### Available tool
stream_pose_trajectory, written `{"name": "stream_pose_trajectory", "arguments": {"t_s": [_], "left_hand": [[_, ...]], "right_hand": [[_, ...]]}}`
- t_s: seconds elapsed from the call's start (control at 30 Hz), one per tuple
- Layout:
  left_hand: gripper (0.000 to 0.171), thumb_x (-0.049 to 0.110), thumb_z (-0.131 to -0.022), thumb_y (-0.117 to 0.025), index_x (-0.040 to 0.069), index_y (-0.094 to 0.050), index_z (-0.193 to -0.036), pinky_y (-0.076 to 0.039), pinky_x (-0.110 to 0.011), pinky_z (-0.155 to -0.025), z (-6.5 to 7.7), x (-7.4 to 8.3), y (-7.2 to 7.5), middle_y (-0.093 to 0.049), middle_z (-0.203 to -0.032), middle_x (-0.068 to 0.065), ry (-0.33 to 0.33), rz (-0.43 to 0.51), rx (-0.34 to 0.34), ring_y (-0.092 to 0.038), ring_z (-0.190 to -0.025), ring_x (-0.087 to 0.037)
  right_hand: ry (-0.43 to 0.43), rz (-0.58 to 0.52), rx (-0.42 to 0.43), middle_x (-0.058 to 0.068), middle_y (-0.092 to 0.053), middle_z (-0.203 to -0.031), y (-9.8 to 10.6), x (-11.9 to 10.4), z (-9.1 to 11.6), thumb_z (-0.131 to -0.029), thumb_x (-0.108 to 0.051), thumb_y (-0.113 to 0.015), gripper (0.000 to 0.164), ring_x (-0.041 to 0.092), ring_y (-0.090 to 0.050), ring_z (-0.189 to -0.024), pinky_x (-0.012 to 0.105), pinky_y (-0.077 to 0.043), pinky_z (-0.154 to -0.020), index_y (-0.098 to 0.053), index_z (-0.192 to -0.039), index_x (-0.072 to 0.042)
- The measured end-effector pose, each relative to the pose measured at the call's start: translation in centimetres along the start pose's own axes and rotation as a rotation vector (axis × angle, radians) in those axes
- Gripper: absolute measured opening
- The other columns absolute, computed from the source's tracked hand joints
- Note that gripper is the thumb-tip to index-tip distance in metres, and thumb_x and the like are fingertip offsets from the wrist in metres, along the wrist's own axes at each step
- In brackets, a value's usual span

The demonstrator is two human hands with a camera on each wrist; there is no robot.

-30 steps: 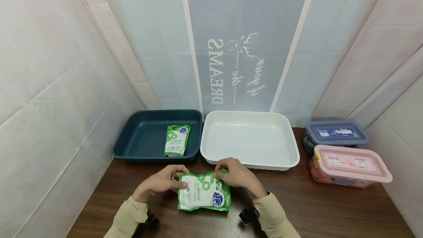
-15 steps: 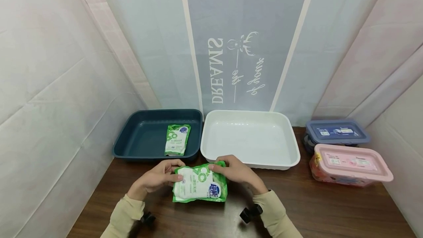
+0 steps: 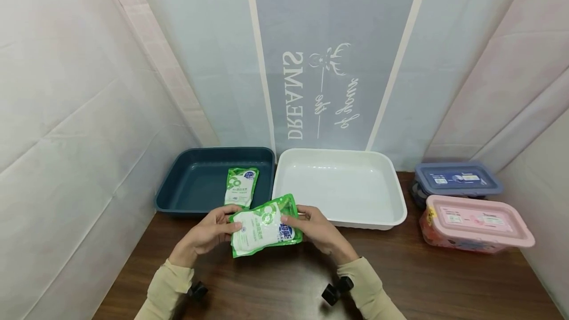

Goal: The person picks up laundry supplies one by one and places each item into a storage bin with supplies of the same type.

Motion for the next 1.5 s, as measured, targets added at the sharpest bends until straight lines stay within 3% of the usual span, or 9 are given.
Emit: {"name": "stream_pose_trajectory", "arguments": {"t_s": [0.37, 0.9, 1.1, 1.5], "left_hand": [[0.039, 0.006, -0.108, -0.061, -0.003, -0.047, -0.143, -0.065, -0.034, -0.084, 0.0, 0.3, 0.3, -0.077, -0.118, -0.007, 0.001, 0.03, 0.03, -0.078, -0.101, -0.018], [0.039, 0.012, -0.111, -0.058, -0.007, -0.048, -0.144, -0.065, -0.036, -0.089, 1.2, 2.3, -0.5, -0.073, -0.121, -0.006, -0.029, -0.046, 0.03, -0.076, -0.103, -0.019], [0.049, 0.012, -0.111, -0.058, -0.011, -0.042, -0.151, -0.065, -0.038, -0.092, 1.4, 2.8, -0.8, -0.072, -0.125, -0.007, -0.055, -0.046, 0.019, -0.076, -0.106, -0.019], [0.056, 0.015, -0.112, -0.058, -0.01, -0.037, -0.157, -0.063, -0.037, -0.096, 1.9, 3.8, 0.7, -0.073, -0.126, -0.001, -0.084, -0.108, 0.166, -0.075, -0.109, -0.016]], "right_hand": [[0.065, 0.004, 0.013, 0.014, -0.078, -0.117, 0.2, -0.9, 0.0, -0.1, -0.009, -0.074, 0.058, 0.017, -0.076, -0.101, 0.038, -0.063, -0.09, -0.05, -0.148, 0.013], [0.13, -0.062, 0.048, 0.01, -0.076, -0.118, 0.4, -3.1, 0.1, -0.099, -0.004, -0.072, 0.056, 0.015, -0.074, -0.101, 0.03, -0.063, -0.092, -0.046, -0.145, 0.016], [0.171, -0.085, 0.059, 0.007, -0.076, -0.115, 0.4, -4.3, -0.1, -0.1, 0.0, -0.07, 0.053, 0.014, -0.074, -0.101, 0.031, -0.062, -0.095, -0.046, -0.144, 0.015], [0.178, -0.047, 0.169, 0.015, -0.075, -0.119, 0.4, -7.2, -1.7, -0.102, -0.006, -0.07, 0.039, 0.018, -0.075, -0.107, 0.035, -0.061, -0.1, -0.054, -0.135, 0.007]]}}
Point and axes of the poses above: each hand's wrist, its own z-axis away from the middle knuckle, its own y-axis out of the back of the hand, x = y × z, the point moved 10 cm from there along -z, towards the middle knuckle
